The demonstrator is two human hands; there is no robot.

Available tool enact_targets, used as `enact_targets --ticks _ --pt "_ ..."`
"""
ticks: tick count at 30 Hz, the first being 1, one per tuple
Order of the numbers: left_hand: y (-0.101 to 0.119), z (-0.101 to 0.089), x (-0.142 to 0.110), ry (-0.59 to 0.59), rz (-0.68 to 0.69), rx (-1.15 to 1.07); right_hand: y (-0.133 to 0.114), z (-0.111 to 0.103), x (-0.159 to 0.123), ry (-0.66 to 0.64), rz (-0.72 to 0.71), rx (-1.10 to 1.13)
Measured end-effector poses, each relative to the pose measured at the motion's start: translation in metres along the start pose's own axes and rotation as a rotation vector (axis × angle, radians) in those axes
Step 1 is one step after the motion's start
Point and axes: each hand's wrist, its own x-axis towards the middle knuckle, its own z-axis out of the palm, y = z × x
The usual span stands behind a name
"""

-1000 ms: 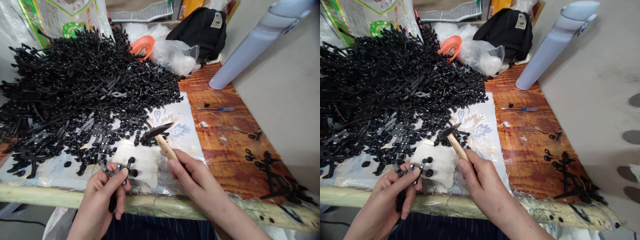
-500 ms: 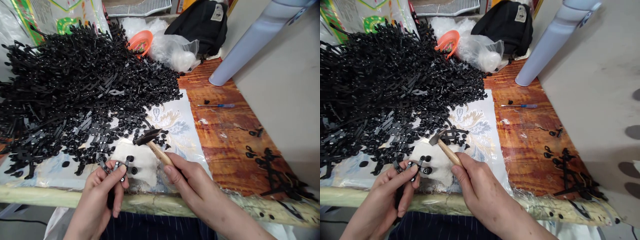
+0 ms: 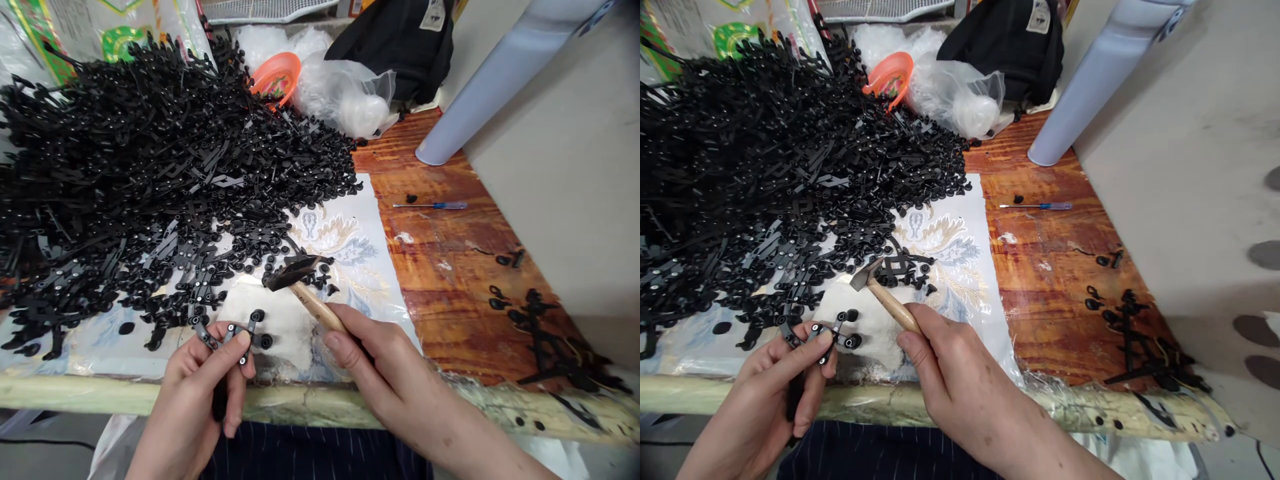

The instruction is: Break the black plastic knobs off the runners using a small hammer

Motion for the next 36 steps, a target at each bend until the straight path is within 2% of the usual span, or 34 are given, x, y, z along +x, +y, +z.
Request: enact_targets --ticks 8,17,27,36 --pt "0.0007 -0.0051 0.0003 0.015 0.026 0.019 0.0010 0.0001 -0.0028 0.000 -0.018 0.012" --pt "0.0004 -0.0010 0.0006 -0.005 -0.005 0.006 0.0047 0.0000 -0.0015 0.009 -0.022 0.007" --pt "0.0018 -0.0041 0.0030 -0.004 0.021 0.043 0.0075 0.0018 -0.0041 0.021 -0.043 0.021" --pt "0.0018 -0.0023 -0.0002 -0.006 -0.029 0.047 0.0084 0.0002 -0.0035 0.029 -0.036 0.005"
